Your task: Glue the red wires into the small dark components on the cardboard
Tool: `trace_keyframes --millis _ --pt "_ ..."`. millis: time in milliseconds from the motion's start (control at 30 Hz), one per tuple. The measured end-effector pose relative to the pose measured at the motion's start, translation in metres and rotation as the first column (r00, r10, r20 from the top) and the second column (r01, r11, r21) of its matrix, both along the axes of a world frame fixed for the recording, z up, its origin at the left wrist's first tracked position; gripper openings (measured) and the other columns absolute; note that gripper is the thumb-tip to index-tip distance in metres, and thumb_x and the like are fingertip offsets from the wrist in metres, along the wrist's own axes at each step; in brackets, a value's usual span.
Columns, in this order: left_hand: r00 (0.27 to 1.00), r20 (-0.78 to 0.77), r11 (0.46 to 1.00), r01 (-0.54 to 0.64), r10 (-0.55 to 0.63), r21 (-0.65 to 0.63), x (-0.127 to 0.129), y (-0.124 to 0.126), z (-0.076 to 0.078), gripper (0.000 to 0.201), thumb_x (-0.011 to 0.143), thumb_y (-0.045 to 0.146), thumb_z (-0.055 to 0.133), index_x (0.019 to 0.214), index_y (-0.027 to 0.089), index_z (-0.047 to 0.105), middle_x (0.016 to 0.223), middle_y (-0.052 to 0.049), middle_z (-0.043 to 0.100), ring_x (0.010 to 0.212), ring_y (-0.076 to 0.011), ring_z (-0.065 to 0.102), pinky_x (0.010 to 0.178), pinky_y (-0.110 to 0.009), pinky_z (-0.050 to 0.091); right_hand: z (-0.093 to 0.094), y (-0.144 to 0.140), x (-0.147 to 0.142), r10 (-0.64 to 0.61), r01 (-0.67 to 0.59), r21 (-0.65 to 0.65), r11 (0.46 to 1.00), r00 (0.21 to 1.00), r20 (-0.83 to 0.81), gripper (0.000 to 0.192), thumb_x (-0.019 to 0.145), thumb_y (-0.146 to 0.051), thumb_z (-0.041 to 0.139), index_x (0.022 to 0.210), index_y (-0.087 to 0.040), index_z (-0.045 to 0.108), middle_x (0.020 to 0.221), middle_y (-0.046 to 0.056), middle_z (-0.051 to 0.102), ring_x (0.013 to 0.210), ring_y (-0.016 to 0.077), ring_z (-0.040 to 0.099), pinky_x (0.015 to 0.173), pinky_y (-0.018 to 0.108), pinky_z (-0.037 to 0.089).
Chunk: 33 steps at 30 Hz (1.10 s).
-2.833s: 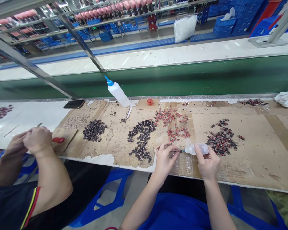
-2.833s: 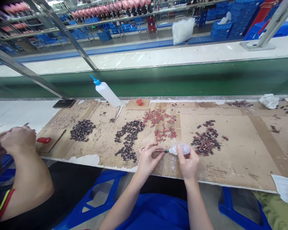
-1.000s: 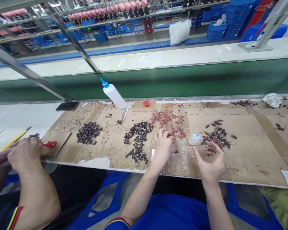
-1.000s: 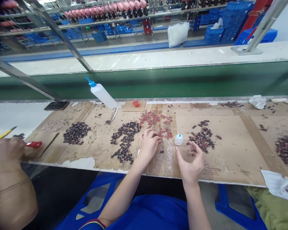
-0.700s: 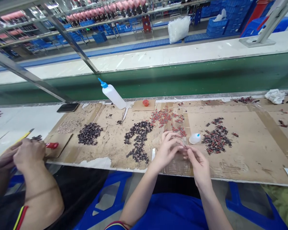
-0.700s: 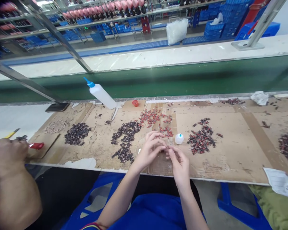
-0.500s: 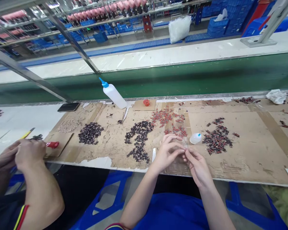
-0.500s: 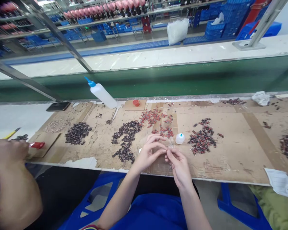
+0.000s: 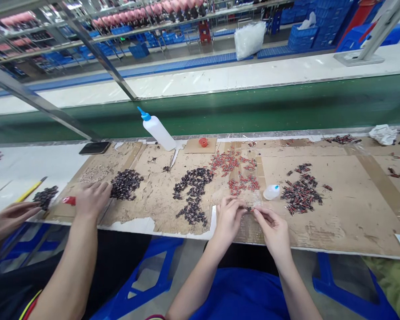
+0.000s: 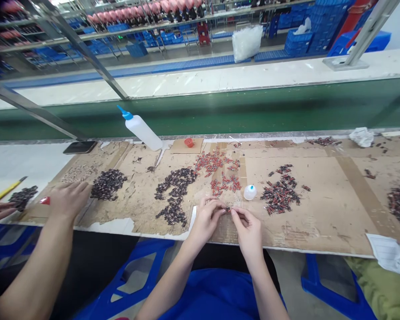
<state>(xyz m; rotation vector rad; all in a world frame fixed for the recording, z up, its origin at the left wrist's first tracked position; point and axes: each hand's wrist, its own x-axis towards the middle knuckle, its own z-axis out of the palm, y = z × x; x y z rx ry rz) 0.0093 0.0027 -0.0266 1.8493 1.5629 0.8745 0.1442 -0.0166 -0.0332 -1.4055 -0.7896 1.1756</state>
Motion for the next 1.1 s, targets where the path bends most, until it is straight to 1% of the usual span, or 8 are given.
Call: trace_keyframes --millis 133,233,467,667,767,867,967,1100 --pt "0.989 0.147 1.0 -0.008 0.012 -0.027 -0.001 -0.002 0.003 0.013 0.085 0.014 0.063 0.092 0.021 0.072 0.092 -0.006 0.07 0.095 -0.0211 0.062 0.089 -0.038 0.049 0.003 -0.001 -0.002 0.001 0.0 0.01 1.0 0.999 -0.049 0.046 0.056 -0.059 0.08 0.074 -0.017 0.074 0.079 0.011 0.076 0.075 0.0249 0.073 0.073 0.039 0.062" --pt "0.982 0.188 0.999 0.035 -0.034 -0.006 -0.003 -0.005 0.005 0.016 0.086 0.016 0.062 0.095 0.023 0.073 0.092 -0.006 0.072 0.097 -0.022 0.061 0.09 -0.038 0.048 0.005 -0.001 -0.002 0.003 -0.002 0.015 1.0 0.998 -0.07 0.046 0.056 -0.058 0.081 0.074 -0.017 0.074 0.076 0.01 0.076 0.07 0.0247 0.073 0.069 0.039 0.063" --pt "0.951 0.302 0.998 0.061 -0.068 0.034 -0.002 -0.007 0.011 0.014 0.086 0.018 0.063 0.091 0.023 0.075 0.088 -0.006 0.074 0.097 -0.0219 0.058 0.089 -0.038 0.051 0.004 -0.002 0.0 0.014 -0.014 0.048 0.999 1.0 0.005 0.038 0.059 -0.053 0.081 0.07 -0.017 0.074 0.074 0.008 0.075 0.07 0.0236 0.072 0.074 0.038 0.061" --pt "0.902 0.43 0.997 0.067 -0.041 -0.045 0.001 -0.007 0.016 0.01 0.083 0.02 0.064 0.087 0.02 0.074 0.087 -0.006 0.074 0.09 -0.0197 0.063 0.085 -0.034 0.051 0.011 -0.005 -0.003 -0.005 -0.006 0.169 0.986 0.998 0.067 0.029 0.068 -0.047 0.077 0.071 -0.019 0.075 0.077 0.008 0.075 0.071 0.0219 0.071 0.071 0.036 0.061" --pt "0.898 0.439 0.995 0.061 -0.021 -0.076 0.002 -0.008 0.018 0.01 0.082 0.021 0.064 0.085 0.02 0.074 0.086 -0.006 0.074 0.089 -0.0193 0.064 0.085 -0.033 0.051 0.014 -0.005 -0.004 -0.007 -0.027 0.255 0.967 0.991 0.132 0.024 0.073 -0.044 0.074 0.072 -0.02 0.075 0.076 0.007 0.074 0.071 0.021 0.07 0.069 0.034 0.06" --pt "0.903 0.429 0.994 0.038 0.01 -0.102 0.003 -0.009 0.018 0.011 0.082 0.022 0.063 0.086 0.019 0.073 0.087 -0.007 0.073 0.09 -0.019 0.064 0.085 -0.032 0.051 0.016 -0.005 -0.002 0.005 -0.069 0.293 0.954 0.977 0.213 0.022 0.075 -0.041 0.072 0.072 -0.02 0.075 0.076 0.007 0.073 0.071 0.0204 0.07 0.069 0.033 0.059" --pt "0.912 0.409 0.992 0.012 0.04 -0.123 0.004 -0.011 0.018 0.01 0.081 0.02 0.063 0.086 0.018 0.072 0.088 -0.006 0.071 0.09 -0.0186 0.063 0.083 -0.031 0.051 0.016 -0.004 0.002 0.059 -0.128 0.272 0.954 0.967 0.247 0.023 0.076 -0.043 0.071 0.074 -0.02 0.075 0.08 0.008 0.074 0.075 0.0217 0.07 0.072 0.034 0.06" --pt "0.932 0.36 0.992 0.004 0.043 -0.129 0.006 -0.012 0.021 0.008 0.081 0.019 0.063 0.083 0.019 0.071 0.086 -0.005 0.071 0.089 -0.0191 0.062 0.082 -0.031 0.051 0.016 -0.005 0.008 0.128 -0.162 0.186 0.969 0.975 0.182 0.027 0.073 -0.043 0.073 0.086 -0.02 0.076 0.081 0.007 0.074 0.071 0.0203 0.07 0.07 0.035 0.06"
